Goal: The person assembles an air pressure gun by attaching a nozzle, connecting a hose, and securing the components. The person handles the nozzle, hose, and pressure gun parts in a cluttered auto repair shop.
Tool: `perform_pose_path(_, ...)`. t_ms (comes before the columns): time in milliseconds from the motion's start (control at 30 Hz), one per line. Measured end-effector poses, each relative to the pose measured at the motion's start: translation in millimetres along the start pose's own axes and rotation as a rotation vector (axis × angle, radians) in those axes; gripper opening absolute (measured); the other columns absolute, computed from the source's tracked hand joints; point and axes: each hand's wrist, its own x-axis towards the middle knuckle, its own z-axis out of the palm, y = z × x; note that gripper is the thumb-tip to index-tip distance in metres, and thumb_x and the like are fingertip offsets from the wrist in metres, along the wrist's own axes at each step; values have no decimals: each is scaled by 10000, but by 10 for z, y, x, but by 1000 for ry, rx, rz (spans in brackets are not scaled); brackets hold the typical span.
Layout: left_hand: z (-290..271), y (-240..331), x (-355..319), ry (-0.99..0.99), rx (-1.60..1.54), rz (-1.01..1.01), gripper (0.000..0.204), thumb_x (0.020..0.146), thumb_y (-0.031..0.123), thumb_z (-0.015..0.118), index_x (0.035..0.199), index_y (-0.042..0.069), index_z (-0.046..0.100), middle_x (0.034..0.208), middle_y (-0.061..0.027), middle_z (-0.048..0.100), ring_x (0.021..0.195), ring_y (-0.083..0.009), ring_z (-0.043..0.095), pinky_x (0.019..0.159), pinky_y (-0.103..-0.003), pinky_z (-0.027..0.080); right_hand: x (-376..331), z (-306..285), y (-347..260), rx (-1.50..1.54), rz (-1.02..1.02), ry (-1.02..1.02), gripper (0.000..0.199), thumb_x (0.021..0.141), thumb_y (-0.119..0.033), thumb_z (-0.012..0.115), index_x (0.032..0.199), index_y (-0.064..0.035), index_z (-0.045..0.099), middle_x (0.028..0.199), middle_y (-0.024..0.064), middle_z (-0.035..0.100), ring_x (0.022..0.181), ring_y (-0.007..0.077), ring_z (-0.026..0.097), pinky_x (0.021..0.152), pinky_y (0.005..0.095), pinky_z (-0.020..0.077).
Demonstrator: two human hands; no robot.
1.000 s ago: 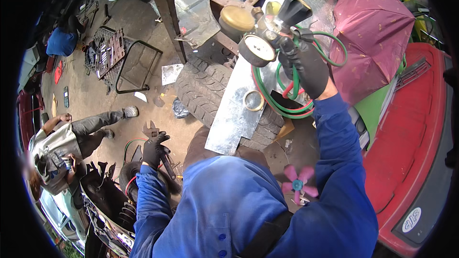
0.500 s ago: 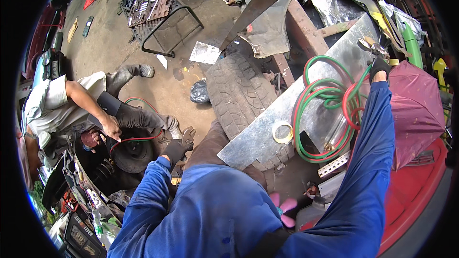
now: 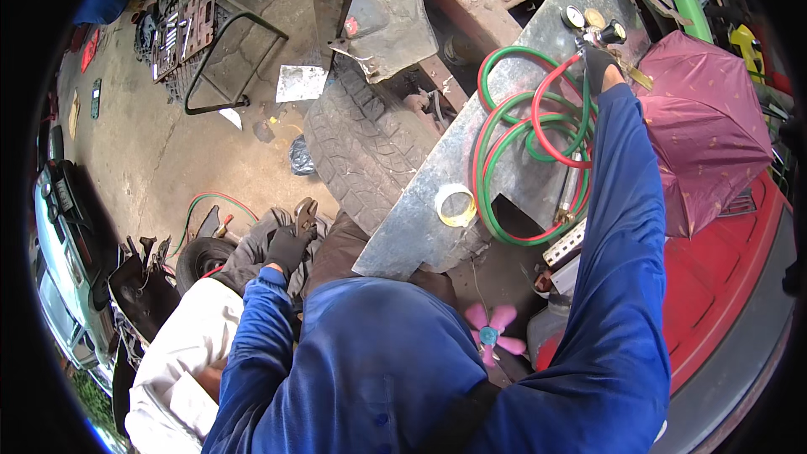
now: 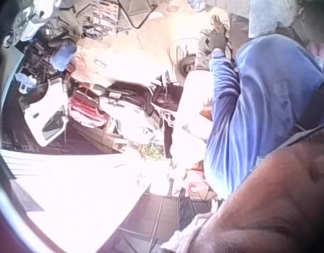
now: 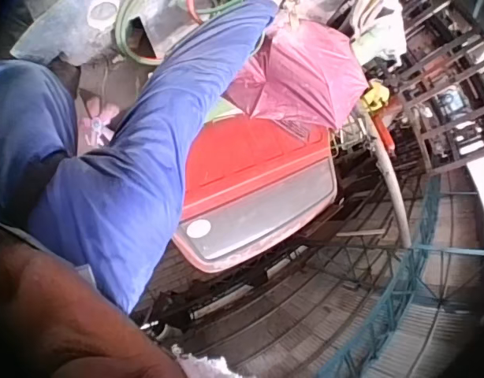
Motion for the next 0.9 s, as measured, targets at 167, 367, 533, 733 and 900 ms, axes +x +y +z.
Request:
perform_pose_path(167,-45,511,-74,-17,-95,1,290,995,306,773,1057,23,784,734,-47,695,594,-160,665,575,-343,534,-102,-347,283,-373,-393,122,667,1027,-671,629,1223,-38,699,926,129,692,782,282,693,703,467,571)
perform_pose_path(367,11,1085,-309,-101,-99,81,312,1013,310,747,1101,12,771,803,-36,706,623,-130,640,586,-327,516,-46,-526,1304,-52,-373,84,398,1070,-477,625,1221,-111,666,904,119,667,751,268,678,665,453,561)
perform_pose_path(533,175,1566,-556,-224,-67,178,308,1064,310,696,1152,20,751,856,-44,727,636,-114,617,613,-303,502,-424,-560,1544,-6,-447,235,407,1123,-274,533,1498,-133,605,1054,188,748,864,326,753,770,465,612)
perform_pose_path(733,596,1829,-619,-179,232,517,465,1064,310,643,1399,-12,670,1244,-226,766,1131,-381,743,978,-439,572,-1775,-685,1634,701,-238,307,402,1095,-360,639,1347,-59,725,945,26,713,794,133,656,682,332,525)
perform_pose_path(900,1067,1780,-524,-130,302,589,631,1037,274,562,1607,18,473,1505,-308,611,1397,-464,595,1175,-475,472,-2517,-259,2391,568,-107,514,453,1059,-358,706,1344,-7,716,1124,87,776,920,185,699,823,347,552)
